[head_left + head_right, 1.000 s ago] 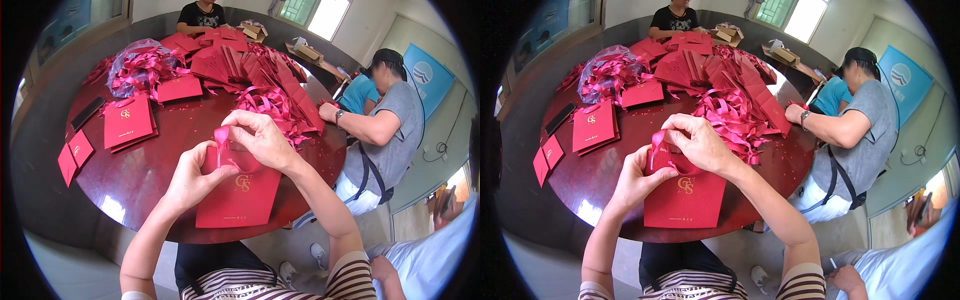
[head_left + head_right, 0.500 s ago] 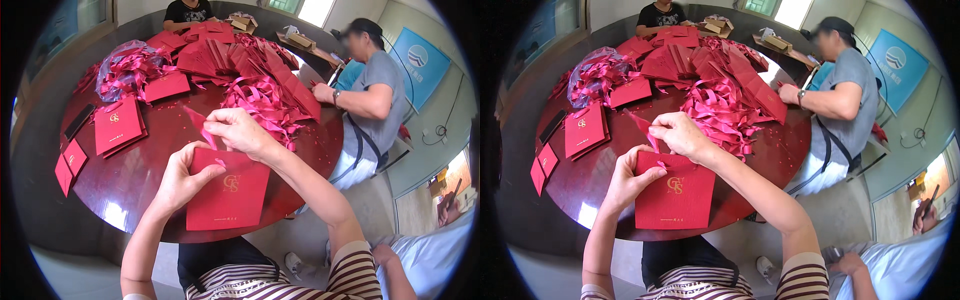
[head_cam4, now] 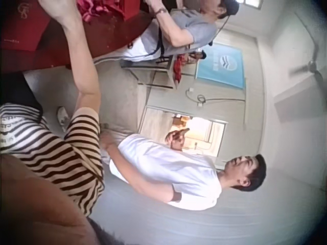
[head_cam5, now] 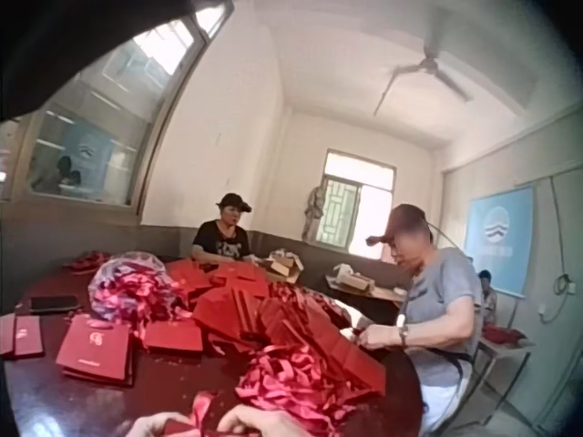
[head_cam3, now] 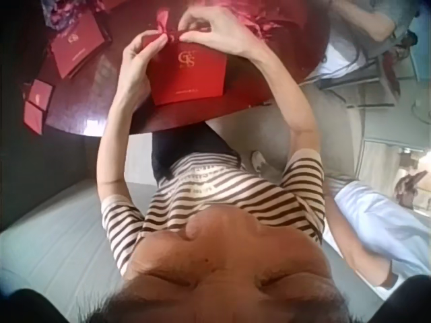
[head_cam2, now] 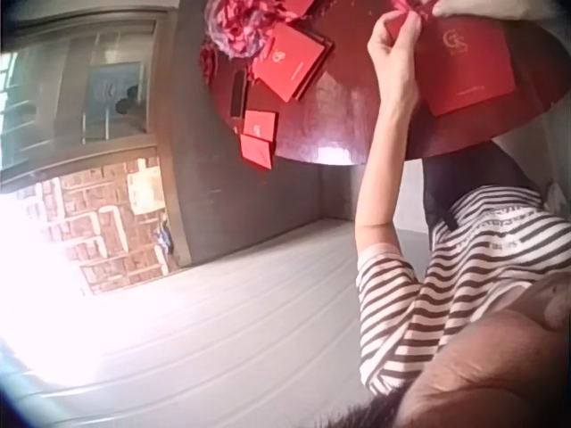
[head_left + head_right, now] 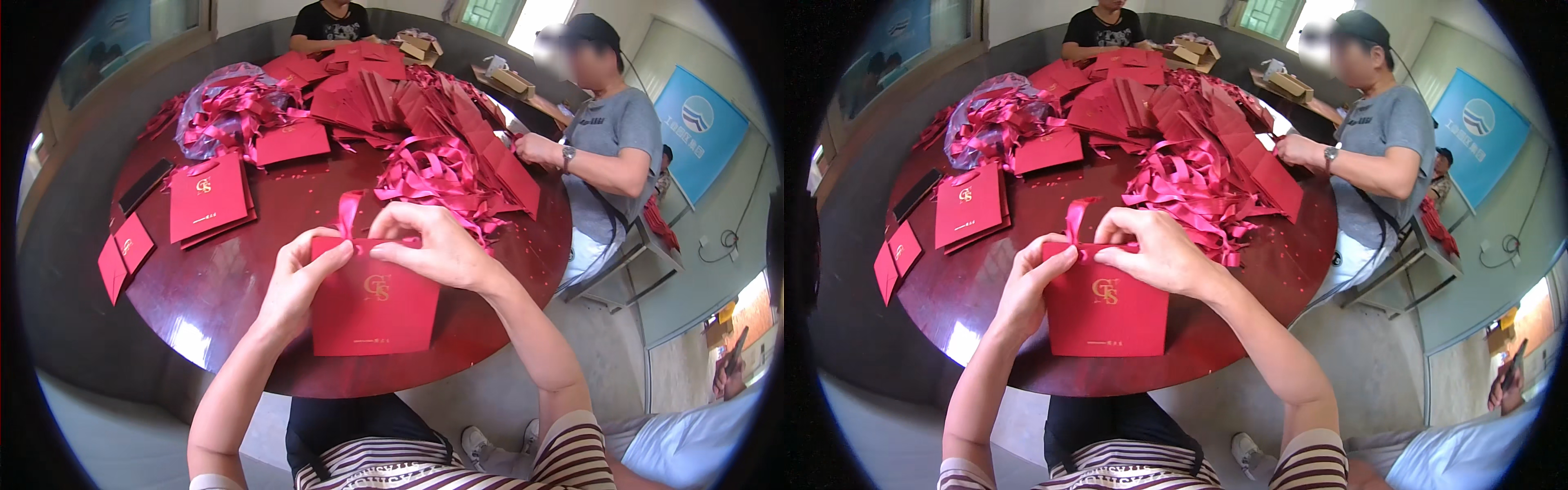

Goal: The person attaches ribbon handles to red gift bags by hand, threading and securing the ribbons through the holes on each bag.

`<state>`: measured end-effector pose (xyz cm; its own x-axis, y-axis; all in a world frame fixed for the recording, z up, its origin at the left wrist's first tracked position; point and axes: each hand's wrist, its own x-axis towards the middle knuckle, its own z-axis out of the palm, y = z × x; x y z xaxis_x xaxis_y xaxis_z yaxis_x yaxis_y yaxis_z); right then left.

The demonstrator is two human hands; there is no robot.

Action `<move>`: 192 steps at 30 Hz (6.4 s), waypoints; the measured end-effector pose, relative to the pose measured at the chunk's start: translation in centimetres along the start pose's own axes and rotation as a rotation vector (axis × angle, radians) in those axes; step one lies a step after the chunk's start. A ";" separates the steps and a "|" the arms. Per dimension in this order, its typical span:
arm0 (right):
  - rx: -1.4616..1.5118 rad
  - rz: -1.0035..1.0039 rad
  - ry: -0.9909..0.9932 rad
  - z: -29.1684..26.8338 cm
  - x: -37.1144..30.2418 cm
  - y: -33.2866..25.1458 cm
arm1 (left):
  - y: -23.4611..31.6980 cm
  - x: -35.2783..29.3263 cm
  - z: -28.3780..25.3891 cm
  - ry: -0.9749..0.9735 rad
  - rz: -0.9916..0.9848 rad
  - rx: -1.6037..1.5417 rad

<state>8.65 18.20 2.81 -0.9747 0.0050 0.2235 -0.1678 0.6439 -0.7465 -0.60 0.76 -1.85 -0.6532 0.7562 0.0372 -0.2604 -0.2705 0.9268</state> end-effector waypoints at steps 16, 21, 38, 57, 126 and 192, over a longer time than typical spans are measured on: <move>0.024 0.071 0.068 -0.5 0.7 -1.5 | 0.0 0.3 -0.2 -0.099 0.025 0.060; 0.083 0.164 0.072 0.6 1.6 -1.1 | -0.2 0.3 -0.6 -0.123 0.032 0.200; -0.174 -0.139 0.427 2.8 1.5 0.3 | -0.6 -0.6 0.6 -0.216 0.050 0.243; 0.231 0.389 0.127 -3.7 -3.8 0.4 | 0.3 -0.3 0.0 -0.086 -0.010 -0.087; 0.460 -0.208 0.326 -1.3 -1.6 -3.0 | 10.6 0.1 2.1 -0.103 0.249 -0.014; -0.218 -0.161 0.172 8.4 7.1 6.1 | 2.8 12.3 -13.3 0.179 0.791 1.623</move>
<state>-0.48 15.72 -5.39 -0.8957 0.0072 0.4447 -0.2644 0.7953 -0.5455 -18.85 1.41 -3.75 -0.3537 0.6562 0.6666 0.9198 0.3737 0.1201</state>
